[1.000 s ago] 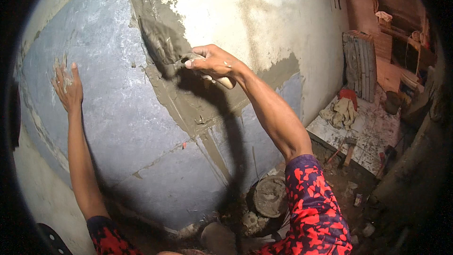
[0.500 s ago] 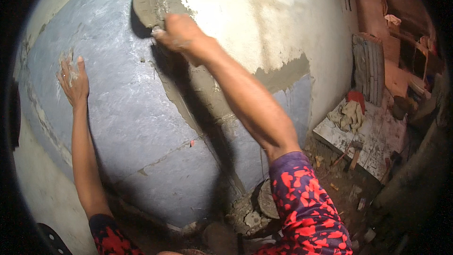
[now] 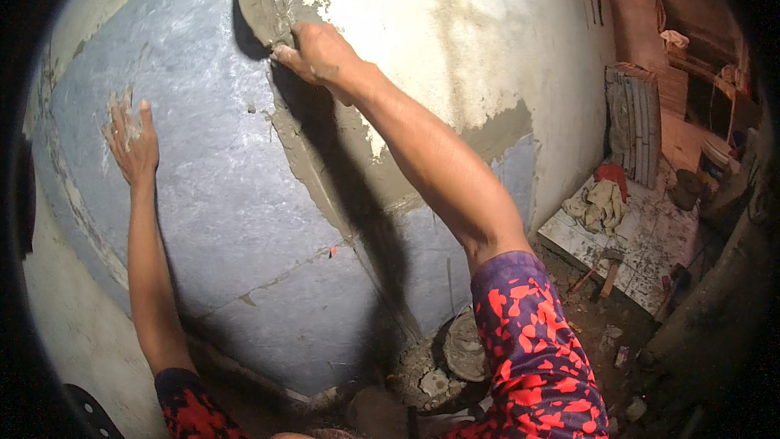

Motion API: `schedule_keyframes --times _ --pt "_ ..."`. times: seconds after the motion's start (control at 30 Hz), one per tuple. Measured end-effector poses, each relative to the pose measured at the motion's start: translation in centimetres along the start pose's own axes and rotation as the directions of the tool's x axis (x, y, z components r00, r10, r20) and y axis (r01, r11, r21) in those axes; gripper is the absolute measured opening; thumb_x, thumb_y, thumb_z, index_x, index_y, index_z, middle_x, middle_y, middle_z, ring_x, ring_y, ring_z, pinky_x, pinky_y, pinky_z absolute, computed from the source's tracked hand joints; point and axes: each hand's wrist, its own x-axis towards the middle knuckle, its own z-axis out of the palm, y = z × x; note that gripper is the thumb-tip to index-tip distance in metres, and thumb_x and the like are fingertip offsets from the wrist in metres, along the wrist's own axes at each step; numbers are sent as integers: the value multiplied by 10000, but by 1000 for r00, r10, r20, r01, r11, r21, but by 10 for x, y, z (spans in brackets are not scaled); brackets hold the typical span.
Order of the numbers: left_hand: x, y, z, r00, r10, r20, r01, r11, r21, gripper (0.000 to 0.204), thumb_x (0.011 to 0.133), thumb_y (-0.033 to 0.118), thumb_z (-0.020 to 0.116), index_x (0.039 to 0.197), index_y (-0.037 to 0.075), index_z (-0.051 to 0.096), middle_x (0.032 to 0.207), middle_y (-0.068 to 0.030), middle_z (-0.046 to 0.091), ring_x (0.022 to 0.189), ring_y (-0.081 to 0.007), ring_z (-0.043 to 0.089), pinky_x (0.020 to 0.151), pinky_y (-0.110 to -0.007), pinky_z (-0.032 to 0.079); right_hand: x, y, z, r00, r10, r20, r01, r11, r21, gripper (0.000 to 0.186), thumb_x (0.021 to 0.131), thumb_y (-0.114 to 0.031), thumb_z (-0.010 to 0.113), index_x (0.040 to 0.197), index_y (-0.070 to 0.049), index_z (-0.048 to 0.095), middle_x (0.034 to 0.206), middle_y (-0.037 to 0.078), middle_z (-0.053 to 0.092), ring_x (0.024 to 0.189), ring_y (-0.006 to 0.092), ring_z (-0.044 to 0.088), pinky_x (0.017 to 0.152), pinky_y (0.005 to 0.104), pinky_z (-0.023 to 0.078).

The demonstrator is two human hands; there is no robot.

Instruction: The person applies mortar to a wall and between tiles using a trowel, scooping mixture from a bucket and smoothing it into gaps.

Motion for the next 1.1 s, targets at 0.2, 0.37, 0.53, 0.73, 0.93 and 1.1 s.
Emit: schedule_keyframes --times 0.2,0.37,0.53,0.73,0.93,1.1 --pt "-2 -2 0 1000 19 -24 -18 1000 19 596 969 548 289 1436 187 376 1499 -112 311 1397 -308 253 1160 -494 140 3 16 -30 976 15 218 -82 950 300 371 898 -361 623 1075 -35 629 697 53 604 525 116 541 464 273 467" --pt "-1 -1 1 999 21 -50 -20 1000 20 598 970 546 286 1432 178 381 1504 -106 304 1399 -309 249 1160 -490 144 -4 50 -43 982 -115 147 23 856 516 361 899 -364 616 1058 -41 624 725 57 611 507 109 543 432 259 459" --pt "0 -1 0 1000 20 -14 -19 1000 25 577 979 522 286 1428 173 387 1507 -102 300 1398 -310 251 1159 -494 143 28 34 -44 981 -134 -141 172 937 306 391 924 -403 573 1021 -27 621 794 64 608 507 119 515 467 280 443" --pt "0 -1 -2 999 35 -30 -34 999 18 581 976 525 288 1431 177 382 1503 -107 307 1398 -308 253 1160 -484 146 56 -3 -38 986 -158 -49 156 987 -49 382 901 -377 595 927 3 611 707 66 575 593 136 526 530 332 449" --pt "-2 2 0 999 26 -29 -25 999 28 574 976 520 299 1428 178 390 1498 -109 315 1394 -305 265 1156 -481 158 12 47 -38 972 -198 126 147 932 331 305 853 -258 636 1043 -20 614 732 52 580 630 120 550 538 288 459" --pt "1 -5 -2 1000 15 -5 -15 999 48 615 964 575 244 1440 206 366 1515 -75 290 1401 -282 252 1168 -475 145 -72 51 0 994 101 -40 -89 969 230 304 872 -270 641 1025 -12 595 822 160 651 713 229 626 652 382 495"
